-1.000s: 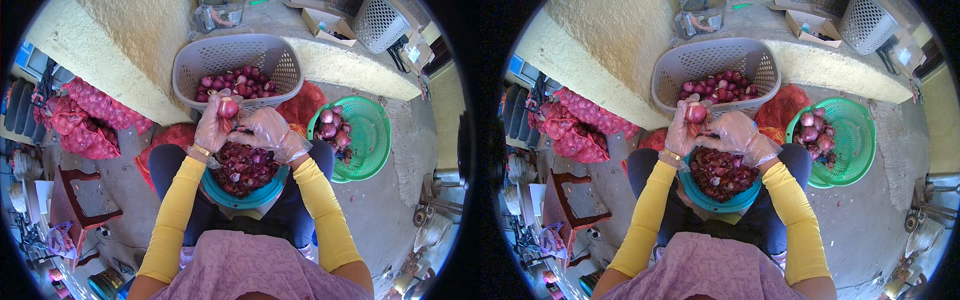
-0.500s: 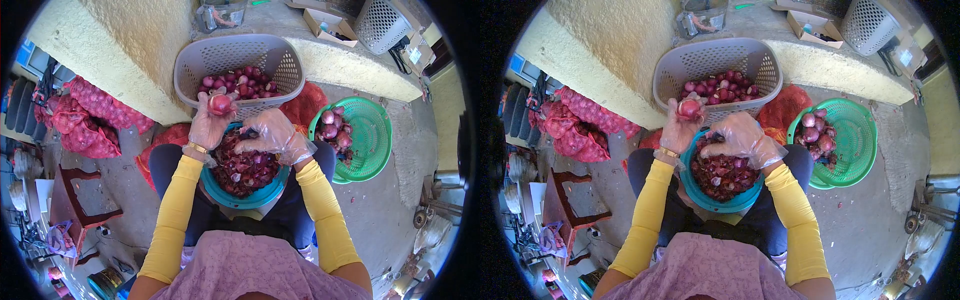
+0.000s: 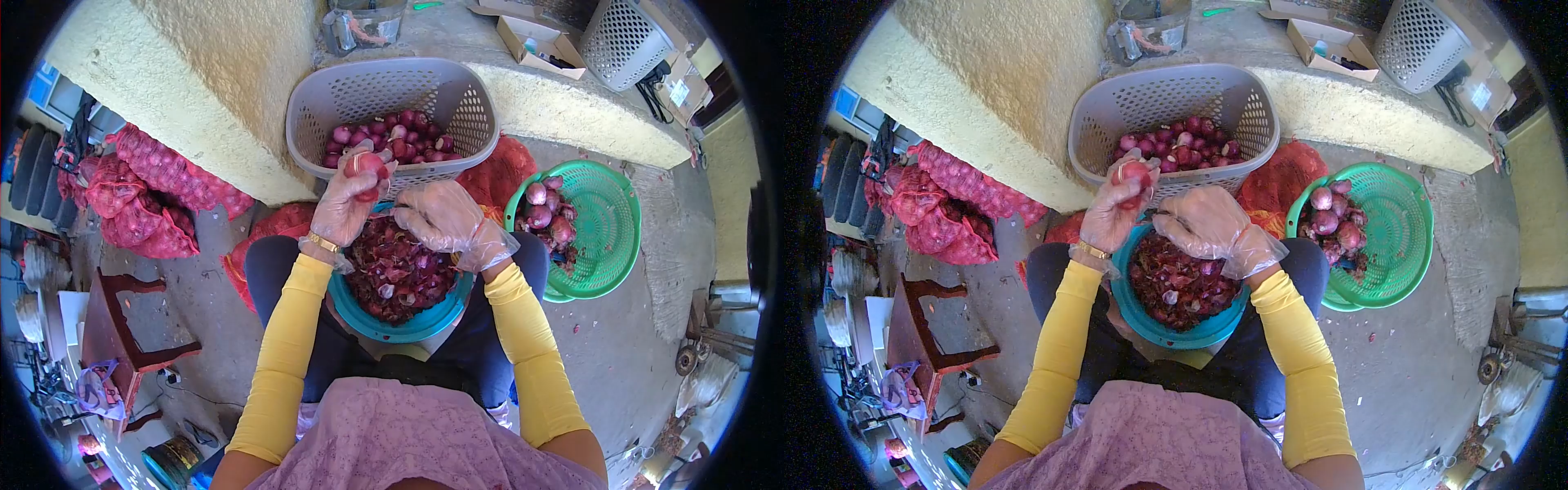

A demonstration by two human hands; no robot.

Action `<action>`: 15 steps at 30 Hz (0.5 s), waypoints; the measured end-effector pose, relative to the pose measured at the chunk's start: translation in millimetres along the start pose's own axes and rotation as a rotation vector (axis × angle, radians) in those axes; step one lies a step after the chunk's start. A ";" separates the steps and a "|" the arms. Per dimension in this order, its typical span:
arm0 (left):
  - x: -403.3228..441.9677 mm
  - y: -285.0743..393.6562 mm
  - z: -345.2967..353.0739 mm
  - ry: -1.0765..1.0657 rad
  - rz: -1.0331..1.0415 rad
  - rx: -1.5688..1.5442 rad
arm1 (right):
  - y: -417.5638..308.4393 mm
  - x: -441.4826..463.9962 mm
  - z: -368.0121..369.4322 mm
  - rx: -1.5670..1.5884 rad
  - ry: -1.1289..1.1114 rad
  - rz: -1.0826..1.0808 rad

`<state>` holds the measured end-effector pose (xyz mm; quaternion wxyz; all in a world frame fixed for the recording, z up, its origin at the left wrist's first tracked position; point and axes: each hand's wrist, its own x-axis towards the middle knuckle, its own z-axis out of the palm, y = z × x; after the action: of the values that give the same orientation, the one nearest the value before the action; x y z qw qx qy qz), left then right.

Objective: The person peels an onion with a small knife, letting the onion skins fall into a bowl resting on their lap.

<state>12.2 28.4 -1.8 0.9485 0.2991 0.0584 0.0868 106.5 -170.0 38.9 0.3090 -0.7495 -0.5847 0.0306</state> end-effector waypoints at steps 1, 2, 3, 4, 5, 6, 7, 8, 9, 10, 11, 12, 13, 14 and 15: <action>-1.2 -0.5 0.4 -0.021 0.011 0.013 | 1.3 -0.3 2.1 0.010 0.013 -0.007; -2.1 -1.1 0.7 -0.042 0.022 0.025 | 2.3 -0.9 3.9 0.021 0.025 -0.013; -2.7 -0.4 2.4 -0.042 0.022 0.025 | 3.0 -1.5 5.1 0.021 0.025 -0.012; -3.2 0.9 4.7 -0.047 0.020 0.031 | 3.7 -1.6 6.2 0.044 0.006 -0.014; -3.3 1.9 5.9 -0.052 0.018 0.037 | 3.9 -1.5 6.8 0.067 -0.012 -0.016; -2.9 2.4 5.5 -0.052 0.018 0.038 | 1.8 -1.1 5.7 0.067 -0.012 -0.016; -2.1 2.8 5.2 -0.070 0.020 0.006 | -1.7 -0.8 3.5 0.062 -0.016 0.022; -1.8 3.1 5.0 -0.087 0.021 -0.025 | -4.4 -0.5 1.5 0.057 -0.020 0.060; -2.3 4.0 6.9 -0.087 0.021 -0.025 | -5.4 -0.4 0.6 0.058 -0.020 0.060; -2.8 5.1 8.7 -0.089 0.007 -0.034 | -6.2 -0.4 -0.1 0.065 -0.023 0.031; -3.5 5.9 10.7 -0.090 -0.008 -0.044 | -7.1 -0.3 -0.9 0.071 -0.027 0.004; -3.9 6.1 12.2 -0.090 -0.009 -0.044 | -8.1 -0.2 -2.8 0.072 -0.027 0.004; -3.8 6.1 13.9 -0.120 -0.011 -0.036 | -9.0 0.0 -5.8 0.047 -0.091 0.026; -3.9 5.7 15.0 -0.149 -0.012 -0.028 | -10.3 0.3 -8.4 0.023 -0.154 0.049; -3.9 4.9 16.0 -0.150 -0.013 -0.028 | -12.0 0.6 -10.9 0.022 -0.155 0.050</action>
<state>10.3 22.7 14.3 0.9549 0.2908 -0.0120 0.0589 100.8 -172.6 53.8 0.2703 -0.7556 -0.5878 0.1025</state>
